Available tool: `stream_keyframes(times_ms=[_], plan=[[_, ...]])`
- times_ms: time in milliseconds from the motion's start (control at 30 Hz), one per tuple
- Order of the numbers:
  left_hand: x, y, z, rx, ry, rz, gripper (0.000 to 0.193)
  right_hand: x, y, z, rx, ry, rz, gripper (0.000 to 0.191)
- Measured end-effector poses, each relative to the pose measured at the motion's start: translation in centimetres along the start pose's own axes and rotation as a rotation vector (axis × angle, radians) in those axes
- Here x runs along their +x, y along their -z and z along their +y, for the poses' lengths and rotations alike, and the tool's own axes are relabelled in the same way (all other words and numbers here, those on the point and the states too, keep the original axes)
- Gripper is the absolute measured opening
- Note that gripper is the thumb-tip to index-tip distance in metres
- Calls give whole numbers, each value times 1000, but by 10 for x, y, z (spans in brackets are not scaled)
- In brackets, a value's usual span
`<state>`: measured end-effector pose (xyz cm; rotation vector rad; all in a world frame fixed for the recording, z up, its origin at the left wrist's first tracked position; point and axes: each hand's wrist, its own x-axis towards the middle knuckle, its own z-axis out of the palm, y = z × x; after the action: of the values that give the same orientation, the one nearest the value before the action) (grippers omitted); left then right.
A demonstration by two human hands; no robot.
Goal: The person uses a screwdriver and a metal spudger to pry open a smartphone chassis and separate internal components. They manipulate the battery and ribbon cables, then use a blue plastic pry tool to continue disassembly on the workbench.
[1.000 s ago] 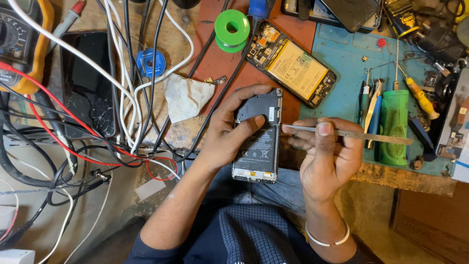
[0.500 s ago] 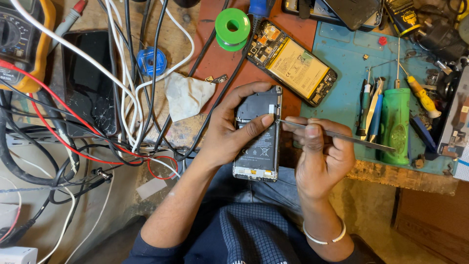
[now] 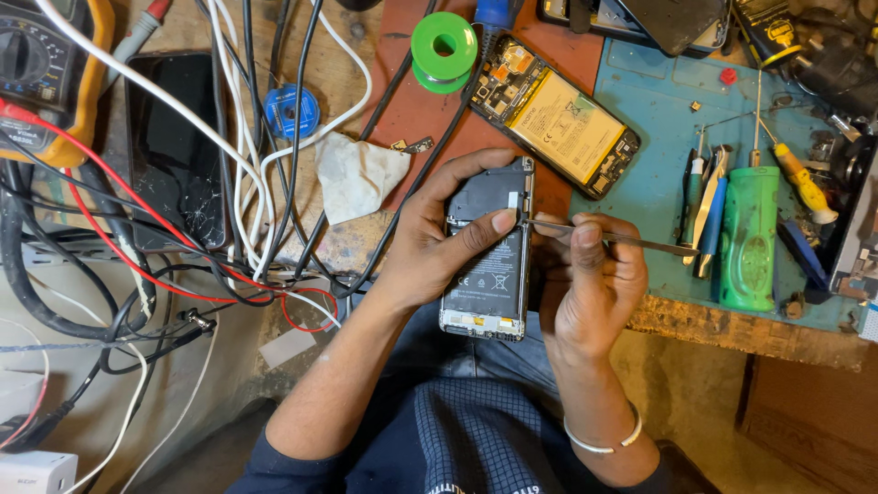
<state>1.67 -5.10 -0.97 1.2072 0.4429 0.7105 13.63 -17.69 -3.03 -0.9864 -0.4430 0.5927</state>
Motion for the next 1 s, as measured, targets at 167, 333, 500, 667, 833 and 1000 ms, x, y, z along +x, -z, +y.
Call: stream_keyframes(times_ms=[167,333,500,667,833,1000], plan=[[1,-2,-2,-31,7,0,54,2,-1,-4,-16,12,45,19],[3,-3,-4,-6,-55,2,57,12,6,-14,19,84,12,27],[3,-3,-7,-226,57,16,76,18,20,-20,-82,133,-18,35],[5,-2,-11,-222,42,-8,88,14,27,-13,-221,211,-47,35],[0,2,-9,-202,31,-101,97,6,28,-9,-304,196,-77,32],[-1,0,-5,-113,16,-151,105,13,28,-15,-373,283,-118,33]])
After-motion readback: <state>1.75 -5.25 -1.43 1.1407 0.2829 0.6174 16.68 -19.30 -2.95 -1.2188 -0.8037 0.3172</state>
